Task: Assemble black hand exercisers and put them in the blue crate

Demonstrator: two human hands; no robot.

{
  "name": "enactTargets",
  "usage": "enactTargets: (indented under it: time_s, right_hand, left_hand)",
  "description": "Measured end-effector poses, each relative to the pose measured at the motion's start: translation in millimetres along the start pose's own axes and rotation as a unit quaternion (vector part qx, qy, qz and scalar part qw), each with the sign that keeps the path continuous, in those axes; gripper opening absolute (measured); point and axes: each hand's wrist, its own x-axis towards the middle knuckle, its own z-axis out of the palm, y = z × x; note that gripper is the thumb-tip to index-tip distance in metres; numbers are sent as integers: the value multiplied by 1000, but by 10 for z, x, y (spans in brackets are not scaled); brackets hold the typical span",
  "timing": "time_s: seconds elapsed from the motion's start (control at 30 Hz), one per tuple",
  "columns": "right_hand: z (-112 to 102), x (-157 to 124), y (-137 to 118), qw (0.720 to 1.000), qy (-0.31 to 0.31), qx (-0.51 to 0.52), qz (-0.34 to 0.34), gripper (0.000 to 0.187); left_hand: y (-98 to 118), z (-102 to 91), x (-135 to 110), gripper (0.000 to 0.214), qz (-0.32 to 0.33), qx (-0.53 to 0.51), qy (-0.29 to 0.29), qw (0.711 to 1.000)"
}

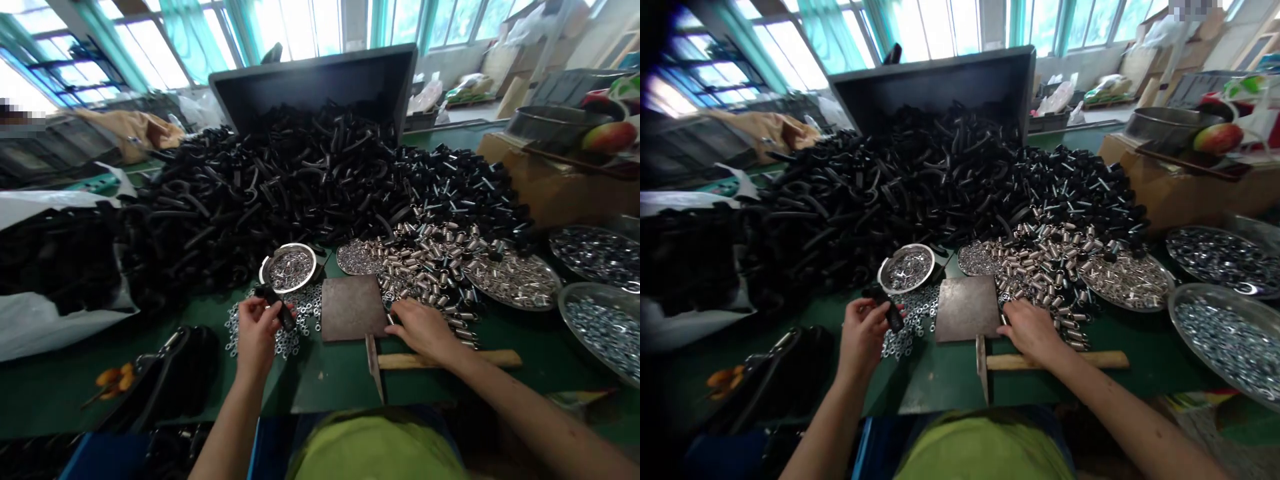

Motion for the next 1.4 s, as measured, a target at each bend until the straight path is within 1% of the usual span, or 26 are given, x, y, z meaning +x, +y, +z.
enactTargets:
  time_s: [0.07,0.17,0.23,0.3,0.37,0.43,0.5,0.57,0.63,0.67,0.73,0.8,0.83,0.87,0.9,0.93,1.03,1.07,1.13,1.17,1.2,1.23,1.27,1.3,1.37,1.4]
  right_hand:
    - [69,-14,-16,1000,-7,-1,11,14]
    - [109,-14,-6,1000,-14,-3,1,8]
    - [115,-22,-19,1000,-6,-22,-13,10]
    - [125,-38,-49,998,12,-47,-29,17]
    - [139,-51,-72,998,30,-55,-28,22]
    - [141,-51,-69,998,49,-27,-5,25]
    - [115,-43,-45,996,70,48,25,28]
    - [57,-34,-21,982,79,165,49,29]
    - [-10,-33,-23,949,58,300,75,29]
    - [-38,-36,-38,924,37,370,91,28]
    - [-72,-45,-92,854,-5,504,130,27]
    - [-78,-52,-167,772,-22,616,156,24]
    - [-74,-54,-207,738,-21,655,163,23]
    - [-68,-54,-245,715,-20,679,165,22]
    - [-60,-51,-282,703,-19,692,164,22]
    - [-50,-47,-316,700,-20,696,161,23]
    - [-15,-26,-400,712,-23,687,143,27]
    - [0,-18,-422,715,-19,685,137,27]
    - [29,-6,-461,717,-9,685,129,26]
    - [40,-4,-479,718,-6,684,127,26]
    - [47,-5,-498,718,-2,684,127,26]
    - [47,-8,-520,718,-1,684,128,26]
    - [41,-12,-544,718,-3,684,128,26]
    - [28,-16,-574,719,-10,683,126,26]
    - [-12,-18,-645,719,-35,684,114,25]
    - [-34,-13,-685,718,-49,687,105,24]
  left_hand:
    - [-58,-142,-75,30,-44,-13,23,999]
    - [-163,-316,-159,21,-93,31,10,995]
    - [-239,-375,-211,19,-93,118,-7,989]
    - [-305,-369,-261,16,-61,238,-35,969]
    - [-349,-304,-300,13,5,356,-78,931]
    - [-372,-201,-323,19,77,457,-136,875]
    - [-381,-92,-329,29,118,552,-171,807]
    - [-383,-6,-321,32,126,628,-186,745]
    - [-379,40,-308,32,131,674,-202,698]
    - [-375,49,-302,31,138,686,-216,681]
    - [-367,47,-291,31,164,698,-251,651]
    - [-363,36,-282,30,188,703,-281,626]
    - [-363,33,-276,29,196,705,-291,616]
    - [-364,33,-269,29,200,709,-299,607]
    - [-366,36,-262,29,201,713,-305,599]
    - [-368,43,-254,28,203,717,-311,590]
    - [-369,70,-230,25,211,727,-322,568]
    - [-367,75,-222,25,212,727,-324,566]
    - [-358,72,-206,25,203,723,-321,577]
    - [-350,66,-201,26,194,715,-318,591]
    - [-337,59,-201,27,185,700,-312,615]
    - [-319,53,-207,28,178,676,-302,649]
    - [-295,52,-224,28,170,638,-287,694]
    - [-265,58,-253,27,156,585,-269,749]
    - [-184,100,-347,22,90,441,-240,860]
    - [-137,134,-409,21,42,365,-233,900]
